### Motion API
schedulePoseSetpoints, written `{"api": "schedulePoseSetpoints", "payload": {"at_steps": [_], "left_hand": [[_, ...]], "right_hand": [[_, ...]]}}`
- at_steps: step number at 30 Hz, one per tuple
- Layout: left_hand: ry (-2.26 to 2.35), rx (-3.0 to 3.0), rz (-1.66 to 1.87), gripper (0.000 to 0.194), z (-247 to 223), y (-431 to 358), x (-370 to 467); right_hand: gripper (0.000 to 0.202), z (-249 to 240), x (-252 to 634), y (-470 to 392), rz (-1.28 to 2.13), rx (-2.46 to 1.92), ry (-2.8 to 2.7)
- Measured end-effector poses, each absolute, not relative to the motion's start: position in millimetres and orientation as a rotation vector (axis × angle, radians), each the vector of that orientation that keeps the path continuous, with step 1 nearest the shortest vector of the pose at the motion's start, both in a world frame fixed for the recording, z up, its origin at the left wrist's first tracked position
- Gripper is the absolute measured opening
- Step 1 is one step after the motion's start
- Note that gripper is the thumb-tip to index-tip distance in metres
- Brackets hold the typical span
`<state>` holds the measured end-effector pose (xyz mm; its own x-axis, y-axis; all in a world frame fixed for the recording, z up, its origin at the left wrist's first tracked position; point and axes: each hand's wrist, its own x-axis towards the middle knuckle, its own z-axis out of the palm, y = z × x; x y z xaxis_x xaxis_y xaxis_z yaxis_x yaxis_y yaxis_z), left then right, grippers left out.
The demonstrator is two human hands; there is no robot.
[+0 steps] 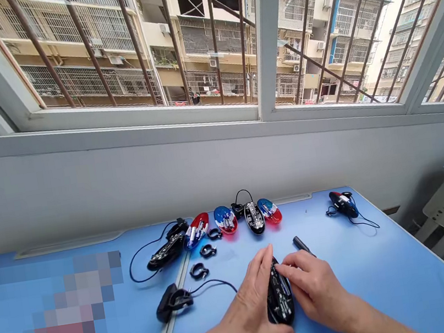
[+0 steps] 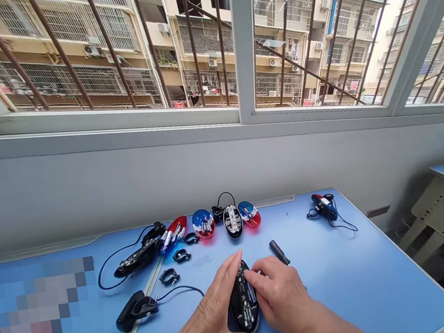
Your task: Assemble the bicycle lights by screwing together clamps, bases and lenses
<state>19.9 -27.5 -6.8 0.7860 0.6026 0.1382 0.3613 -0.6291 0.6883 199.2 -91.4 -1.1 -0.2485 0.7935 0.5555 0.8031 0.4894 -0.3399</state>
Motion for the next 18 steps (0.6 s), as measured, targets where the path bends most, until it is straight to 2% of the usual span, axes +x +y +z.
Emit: {"api": "schedulePoseSetpoints", "payload": {"at_steps": [8, 18], "left_hand": [[0.687, 2.331, 0.525, 0.122, -10.5, -25.0, 21.2], [0.705, 2.406, 0.565, 0.121, -27.0, -22.7, 21.4]], "right_hand": [[0.043, -1.7, 195.6, -82.0, -0.085, -1.346, -2.014], [0.033, -8.9, 190.7, -65.0, 0.164, -1.237, -1.746]]}}
